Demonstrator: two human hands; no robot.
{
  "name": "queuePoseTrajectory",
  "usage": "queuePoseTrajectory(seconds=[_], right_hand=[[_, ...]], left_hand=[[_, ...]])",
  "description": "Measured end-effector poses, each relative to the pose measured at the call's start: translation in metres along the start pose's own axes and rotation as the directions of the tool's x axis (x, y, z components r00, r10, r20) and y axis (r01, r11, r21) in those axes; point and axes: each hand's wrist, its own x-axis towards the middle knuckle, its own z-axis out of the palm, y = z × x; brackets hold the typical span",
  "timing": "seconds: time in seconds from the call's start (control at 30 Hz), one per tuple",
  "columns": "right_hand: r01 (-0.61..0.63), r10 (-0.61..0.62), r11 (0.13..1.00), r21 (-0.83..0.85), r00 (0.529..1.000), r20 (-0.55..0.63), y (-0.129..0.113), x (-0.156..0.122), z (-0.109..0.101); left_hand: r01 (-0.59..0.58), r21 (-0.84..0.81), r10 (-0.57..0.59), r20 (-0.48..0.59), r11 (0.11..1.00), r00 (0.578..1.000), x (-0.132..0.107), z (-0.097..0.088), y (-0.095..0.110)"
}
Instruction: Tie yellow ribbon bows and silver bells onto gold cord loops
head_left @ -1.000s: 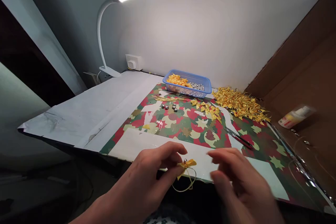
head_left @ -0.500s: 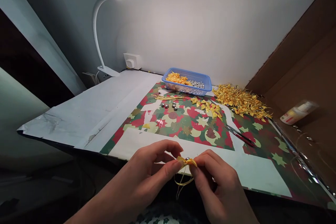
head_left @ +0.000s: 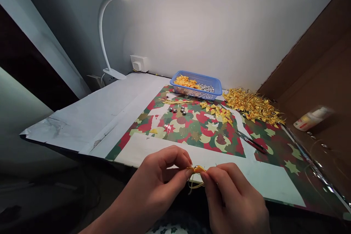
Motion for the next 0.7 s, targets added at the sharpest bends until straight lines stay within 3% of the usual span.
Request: queuePoseTrajectory(seconds=[0.1,0.23,0.37,0.6,0.7], right_hand=[[0.064,-0.064,0.998,0.02,0.998,0.003,0.006,0.005,0.001],[-0.096,0.066,0.96,0.263,0.99,0.123,0.009,0.005,0.005],[-0.163,0.109,0.9,0.404,0.982,0.154,0.007,0.002,0.006],[-0.224,0.165,0.889,0.399,0.97,0.177,0.002,0.002,0.007],[-0.227,0.226,0.932,0.282,0.973,0.036,-0.005,-0.001,0.004]], left_hand=[[0.042,0.077,-0.048,0.074,0.996,0.996,-0.003,-0.001,0.007],[0.064,0.174,-0.081,0.093,0.983,0.992,-0.004,-0.003,0.014],[0.083,0.093,-0.091,0.087,0.992,0.992,-0.002,-0.003,0.014],[0.106,-0.106,-0.084,0.194,0.989,0.977,0.001,-0.006,0.004],[0.053,-0.074,-0.041,0.149,0.996,0.988,0.004,-0.006,-0.001]])
